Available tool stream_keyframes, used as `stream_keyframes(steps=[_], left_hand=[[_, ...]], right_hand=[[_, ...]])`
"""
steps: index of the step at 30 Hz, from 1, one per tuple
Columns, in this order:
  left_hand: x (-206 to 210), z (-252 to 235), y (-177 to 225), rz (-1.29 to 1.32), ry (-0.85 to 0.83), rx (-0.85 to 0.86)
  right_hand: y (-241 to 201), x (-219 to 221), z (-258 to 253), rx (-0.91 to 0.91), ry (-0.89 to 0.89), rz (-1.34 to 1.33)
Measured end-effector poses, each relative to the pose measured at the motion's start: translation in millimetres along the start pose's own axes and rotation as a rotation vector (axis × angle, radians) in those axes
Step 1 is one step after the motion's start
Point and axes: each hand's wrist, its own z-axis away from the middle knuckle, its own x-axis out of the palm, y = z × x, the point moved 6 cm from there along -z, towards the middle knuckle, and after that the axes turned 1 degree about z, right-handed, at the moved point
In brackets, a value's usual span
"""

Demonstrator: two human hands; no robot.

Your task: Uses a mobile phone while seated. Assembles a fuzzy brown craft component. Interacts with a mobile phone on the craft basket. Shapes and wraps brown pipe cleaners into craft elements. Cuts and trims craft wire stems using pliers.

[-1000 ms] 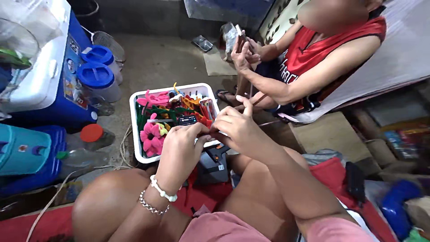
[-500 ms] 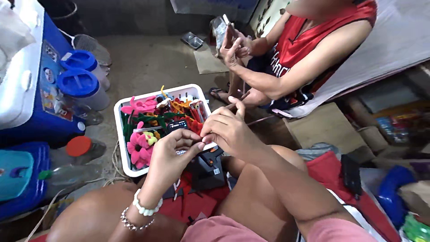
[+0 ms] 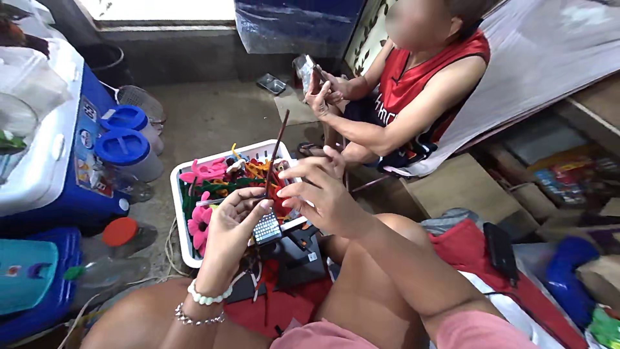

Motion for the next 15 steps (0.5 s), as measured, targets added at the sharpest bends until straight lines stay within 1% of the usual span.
stream_keyframes(steps=[4, 8, 11, 15], left_hand=[[-3, -3, -1, 0.101, 0.048, -0.057], [-1, -2, -7, 0.173, 0.093, -0.144], [-1, 0, -2, 0.120, 0.075, -0.105], [4, 3, 4, -0.032, -0.021, -0.011]], right_hand=[[-4, 17, 2, -0.004, -0.137, -0.070], [-6, 27, 4, 0.013, -0.147, -0.067], [-4, 24, 1, 0.049, -0.107, -0.076], [-3, 21, -3, 0.054, -0.075, -0.082]])
